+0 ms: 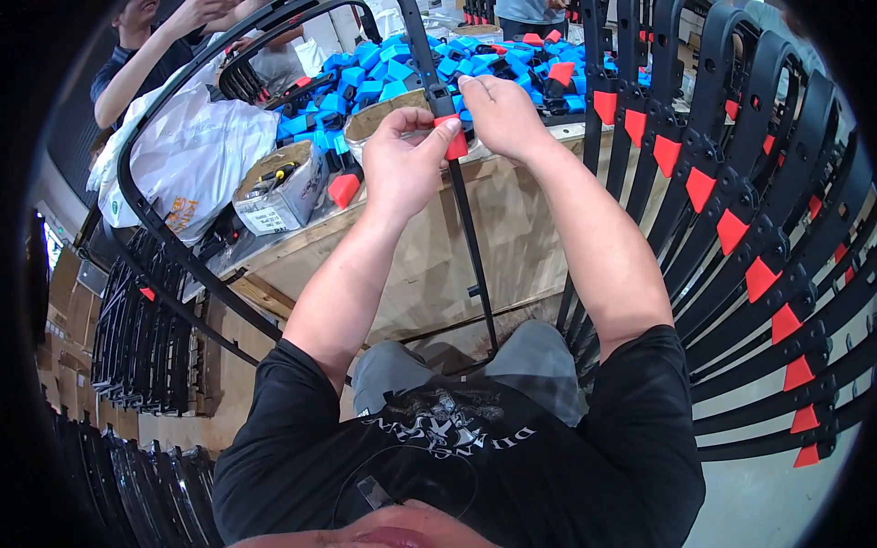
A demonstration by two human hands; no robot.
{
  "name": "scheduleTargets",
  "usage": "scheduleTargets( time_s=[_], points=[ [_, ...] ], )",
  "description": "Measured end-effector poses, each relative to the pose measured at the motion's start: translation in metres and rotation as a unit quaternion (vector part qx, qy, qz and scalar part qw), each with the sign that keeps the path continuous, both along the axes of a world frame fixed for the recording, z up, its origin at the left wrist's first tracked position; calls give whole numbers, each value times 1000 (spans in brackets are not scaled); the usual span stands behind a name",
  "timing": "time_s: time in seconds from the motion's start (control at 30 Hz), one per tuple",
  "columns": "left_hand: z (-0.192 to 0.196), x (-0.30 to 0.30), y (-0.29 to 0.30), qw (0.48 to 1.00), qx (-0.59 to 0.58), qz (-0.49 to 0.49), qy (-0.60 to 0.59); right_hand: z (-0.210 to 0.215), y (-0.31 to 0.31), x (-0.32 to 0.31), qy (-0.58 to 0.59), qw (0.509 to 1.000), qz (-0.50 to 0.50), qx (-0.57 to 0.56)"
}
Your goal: Assembling metal chair frames by attaching plastic components and fasteners in a factory workshop.
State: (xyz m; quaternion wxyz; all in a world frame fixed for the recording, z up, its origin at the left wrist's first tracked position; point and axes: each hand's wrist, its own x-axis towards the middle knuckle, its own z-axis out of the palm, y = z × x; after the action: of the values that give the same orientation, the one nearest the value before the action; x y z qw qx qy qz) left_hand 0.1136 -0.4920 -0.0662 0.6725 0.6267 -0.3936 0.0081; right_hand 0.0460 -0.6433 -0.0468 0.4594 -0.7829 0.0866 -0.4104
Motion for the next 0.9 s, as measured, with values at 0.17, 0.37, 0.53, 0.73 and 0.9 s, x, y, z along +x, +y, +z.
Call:
scheduleTargets(
  time_s=[0.17, 0.37, 0.53, 0.73, 0.9],
  points=[
    [3, 0, 1, 1000, 21, -4, 3, -1, 3, 5, 20, 999, -10, -32],
    [-7, 4, -5, 1000, -11, -22, 14, 13, 18, -3, 113, 971, 69, 198],
    [-6, 4, -8, 996, -32, -63, 46, 6, 10, 3, 71, 995, 17, 61],
    [-8, 7, -8, 995, -34, -70, 59, 31, 26, -14, 222, 937, -106, -250],
    [-13, 12, -14, 993, -61, -84, 55, 38, 30, -14, 245, 904, -132, -326]
  ],
)
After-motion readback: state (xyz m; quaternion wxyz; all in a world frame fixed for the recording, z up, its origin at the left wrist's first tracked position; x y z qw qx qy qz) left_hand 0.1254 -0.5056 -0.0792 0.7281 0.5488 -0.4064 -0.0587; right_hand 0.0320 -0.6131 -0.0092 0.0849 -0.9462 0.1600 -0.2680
